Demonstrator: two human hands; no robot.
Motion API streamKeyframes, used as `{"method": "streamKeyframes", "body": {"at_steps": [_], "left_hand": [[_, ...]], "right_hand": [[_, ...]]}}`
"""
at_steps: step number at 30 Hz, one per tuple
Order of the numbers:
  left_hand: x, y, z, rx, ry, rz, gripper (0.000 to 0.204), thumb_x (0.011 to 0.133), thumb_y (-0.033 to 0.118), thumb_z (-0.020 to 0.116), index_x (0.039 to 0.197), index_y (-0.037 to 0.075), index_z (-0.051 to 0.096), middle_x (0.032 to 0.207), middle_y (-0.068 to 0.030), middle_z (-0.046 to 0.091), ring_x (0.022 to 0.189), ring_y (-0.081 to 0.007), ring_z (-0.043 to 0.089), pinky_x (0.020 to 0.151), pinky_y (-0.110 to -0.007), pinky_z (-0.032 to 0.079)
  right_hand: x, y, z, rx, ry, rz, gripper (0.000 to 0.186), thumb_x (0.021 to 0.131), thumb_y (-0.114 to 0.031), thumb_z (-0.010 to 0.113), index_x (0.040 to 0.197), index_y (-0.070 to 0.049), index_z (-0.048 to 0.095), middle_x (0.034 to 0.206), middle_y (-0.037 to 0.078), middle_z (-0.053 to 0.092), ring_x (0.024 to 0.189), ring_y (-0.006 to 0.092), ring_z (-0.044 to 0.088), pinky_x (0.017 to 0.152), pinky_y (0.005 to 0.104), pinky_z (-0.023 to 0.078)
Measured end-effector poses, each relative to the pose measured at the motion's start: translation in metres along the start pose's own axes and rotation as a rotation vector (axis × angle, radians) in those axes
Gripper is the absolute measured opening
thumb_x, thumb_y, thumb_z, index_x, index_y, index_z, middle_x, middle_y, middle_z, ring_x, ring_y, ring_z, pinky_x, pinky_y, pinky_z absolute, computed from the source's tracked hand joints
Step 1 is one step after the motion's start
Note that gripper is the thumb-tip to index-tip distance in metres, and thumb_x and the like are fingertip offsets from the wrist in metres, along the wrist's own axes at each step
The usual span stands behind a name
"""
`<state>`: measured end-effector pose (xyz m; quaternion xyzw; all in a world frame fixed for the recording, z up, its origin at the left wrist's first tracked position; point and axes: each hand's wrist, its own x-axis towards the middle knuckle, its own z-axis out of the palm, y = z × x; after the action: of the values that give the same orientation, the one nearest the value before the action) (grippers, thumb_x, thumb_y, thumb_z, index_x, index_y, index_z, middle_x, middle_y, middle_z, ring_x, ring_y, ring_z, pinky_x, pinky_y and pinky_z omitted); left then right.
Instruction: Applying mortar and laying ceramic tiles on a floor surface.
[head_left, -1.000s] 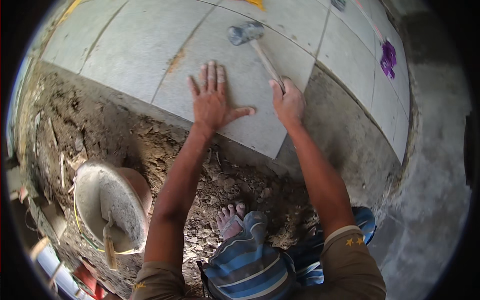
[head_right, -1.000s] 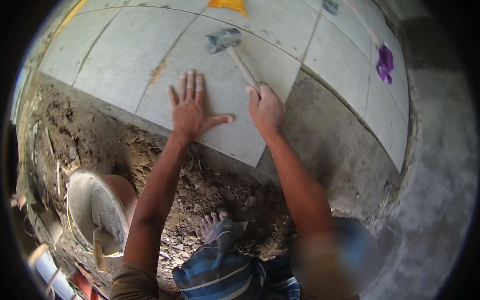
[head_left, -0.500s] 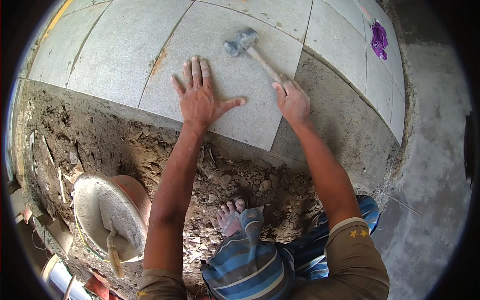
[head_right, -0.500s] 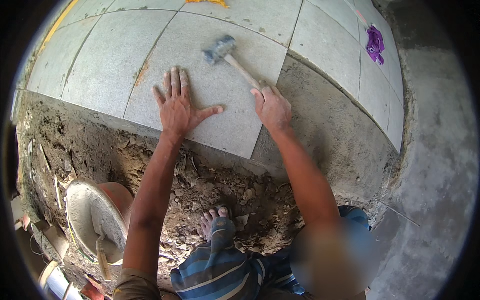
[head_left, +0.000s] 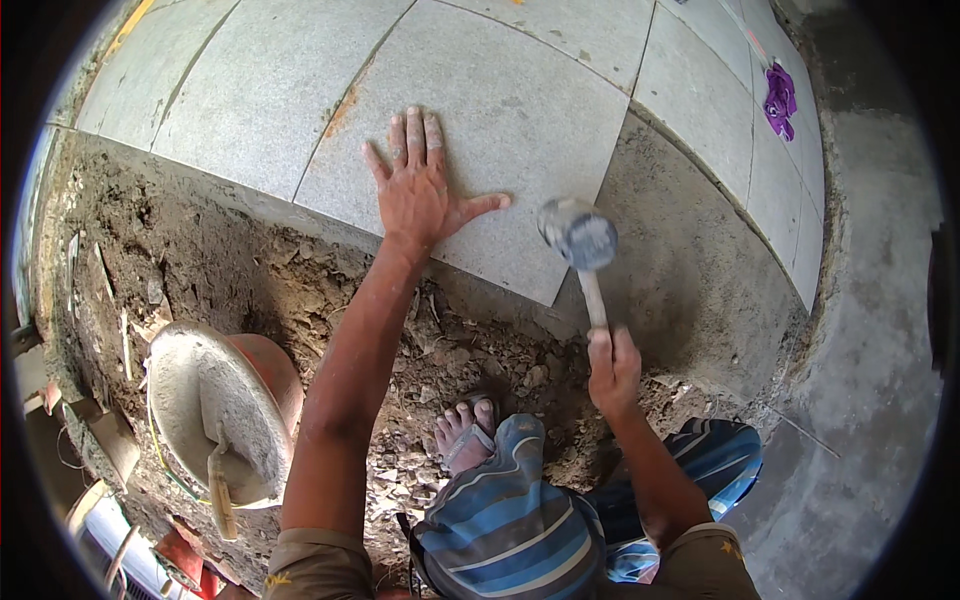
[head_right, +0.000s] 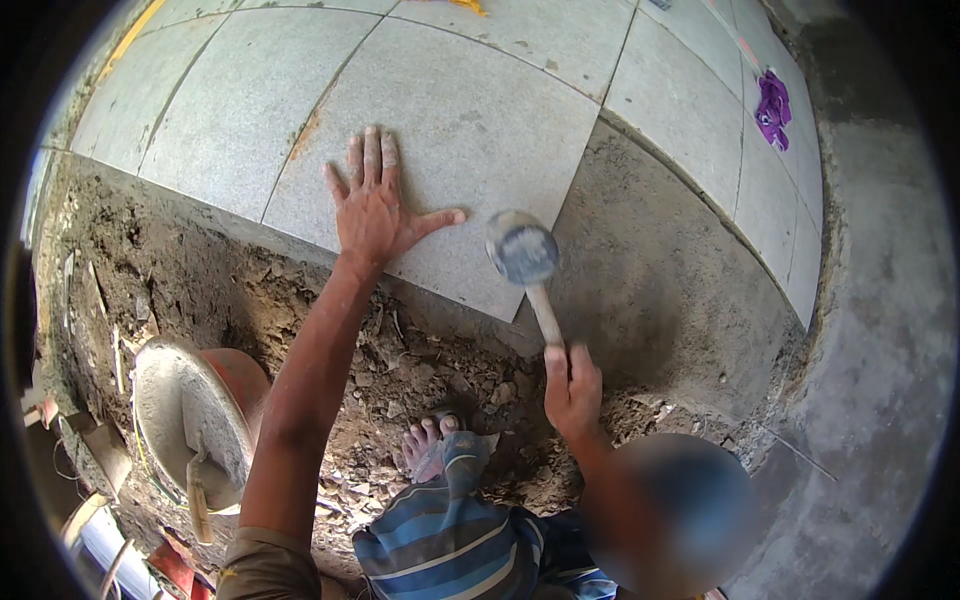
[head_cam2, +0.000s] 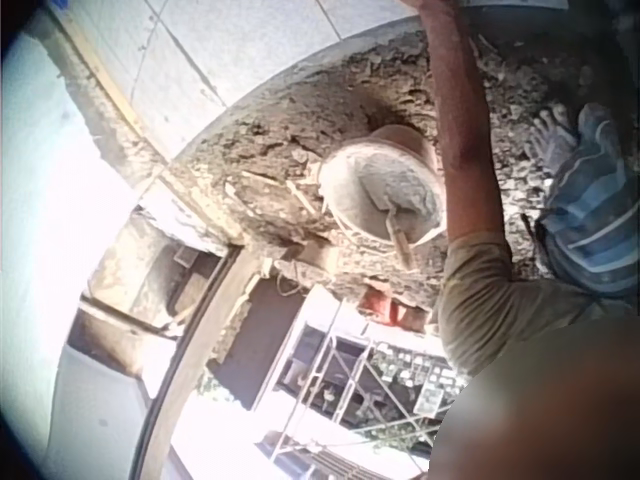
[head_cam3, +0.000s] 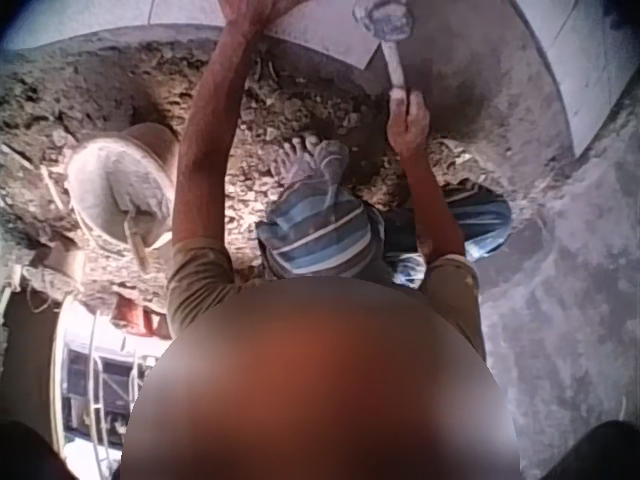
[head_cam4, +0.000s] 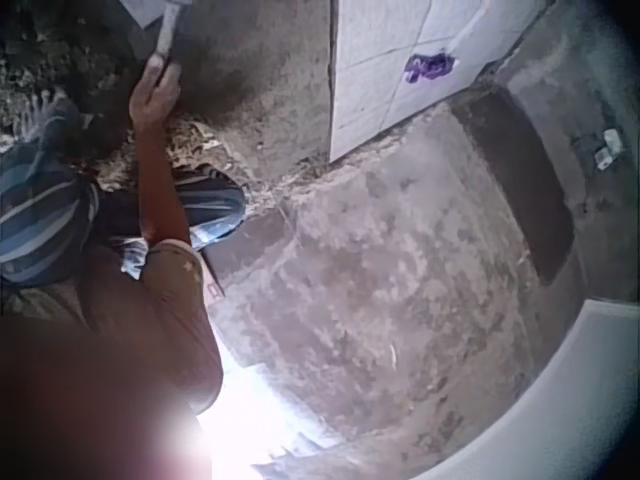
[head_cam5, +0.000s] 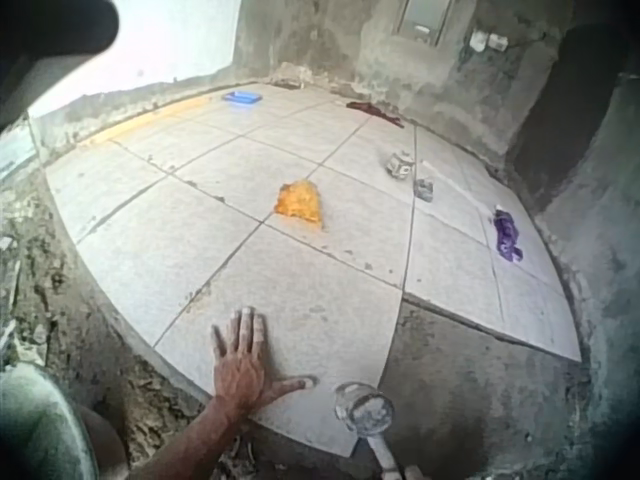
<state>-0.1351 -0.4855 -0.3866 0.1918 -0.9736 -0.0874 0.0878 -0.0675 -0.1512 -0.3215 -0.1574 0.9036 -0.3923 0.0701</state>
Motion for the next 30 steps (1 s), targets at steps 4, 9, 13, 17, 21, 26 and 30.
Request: {"method": "streamKeyframes", "body": {"at_steps": [4,9,13,17,21,26,30], "left_hand": [[0.004,0.000,0.001,-0.018,0.041,0.007,0.149,0.058,0.104,0.043,0.161,0.000,0.015,0.168,-0.0200,0.014,0.157,-0.0364,0.009,0.121,-0.067,0.002],[0.002,0.001,0.002,-0.055,0.075,0.010,0.148,0.058,0.102,0.049,0.161,0.000,0.019,0.168,-0.0205,0.016,0.157,-0.0371,0.010,0.121,-0.067,0.003],[0.003,0.001,0.002,0.000,0.026,-0.010,0.152,0.055,0.107,0.037,0.162,0.001,0.014,0.169,-0.0188,0.014,0.157,-0.0353,0.008,0.122,-0.066,0.000],[0.003,0.002,0.005,-0.002,0.028,-0.012,0.153,0.055,0.108,0.036,0.162,0.001,0.013,0.169,-0.0191,0.012,0.157,-0.0352,0.007,0.122,-0.066,0.000],[0.004,0.004,-0.002,-0.001,0.047,0.002,0.153,0.055,0.107,0.040,0.161,0.000,0.014,0.169,-0.0200,0.013,0.157,-0.0359,0.009,0.121,-0.066,0.001],[0.003,0.003,-0.003,-0.055,0.018,-0.008,0.149,0.057,0.100,0.055,0.160,-0.001,0.020,0.167,-0.0217,0.017,0.156,-0.0391,0.013,0.120,-0.068,0.005],[0.004,0.003,-0.005,-0.077,0.038,-0.008,0.150,0.056,0.100,0.055,0.160,-0.001,0.019,0.168,-0.0217,0.016,0.156,-0.0386,0.012,0.120,-0.069,0.005]], "right_hand": [[-0.013,0.002,-0.007,0.067,-0.049,0.046,0.035,0.105,-0.027,0.056,0.081,-0.001,0.050,0.062,0.016,0.049,0.053,0.0362,0.051,0.050,0.0453,0.039],[0.004,0.016,0.001,-0.133,-0.052,0.024,0.033,0.104,-0.027,0.058,0.083,-0.001,0.054,0.063,0.018,0.052,0.054,0.0366,0.055,0.051,0.0448,0.042],[0.011,0.021,0.001,-0.129,-0.021,-0.061,0.034,0.103,-0.027,0.059,0.082,-0.001,0.054,0.064,0.019,0.053,0.056,0.0407,0.056,0.052,0.0469,0.043],[0.015,0.024,0.004,-0.137,-0.023,-0.026,0.035,0.102,-0.027,0.060,0.080,-0.001,0.051,0.064,0.021,0.052,0.057,0.0432,0.056,0.052,0.0478,0.042],[0.011,0.020,0.002,-0.149,-0.007,-0.106,0.034,0.102,-0.027,0.060,0.081,-0.001,0.051,0.063,0.021,0.052,0.057,0.0431,0.056,0.051,0.0481,0.042],[0.028,0.002,0.001,-0.050,-0.028,-0.039,0.031,0.101,-0.022,0.061,0.082,-0.001,0.051,0.062,0.019,0.051,0.055,0.0403,0.054,0.051,0.0464,0.041],[0.046,-0.013,-0.001,0.001,0.061,-0.092,0.031,0.101,-0.022,0.061,0.082,-0.001,0.050,0.064,0.019,0.053,0.056,0.0399,0.055,0.052,0.0455,0.042]]}}
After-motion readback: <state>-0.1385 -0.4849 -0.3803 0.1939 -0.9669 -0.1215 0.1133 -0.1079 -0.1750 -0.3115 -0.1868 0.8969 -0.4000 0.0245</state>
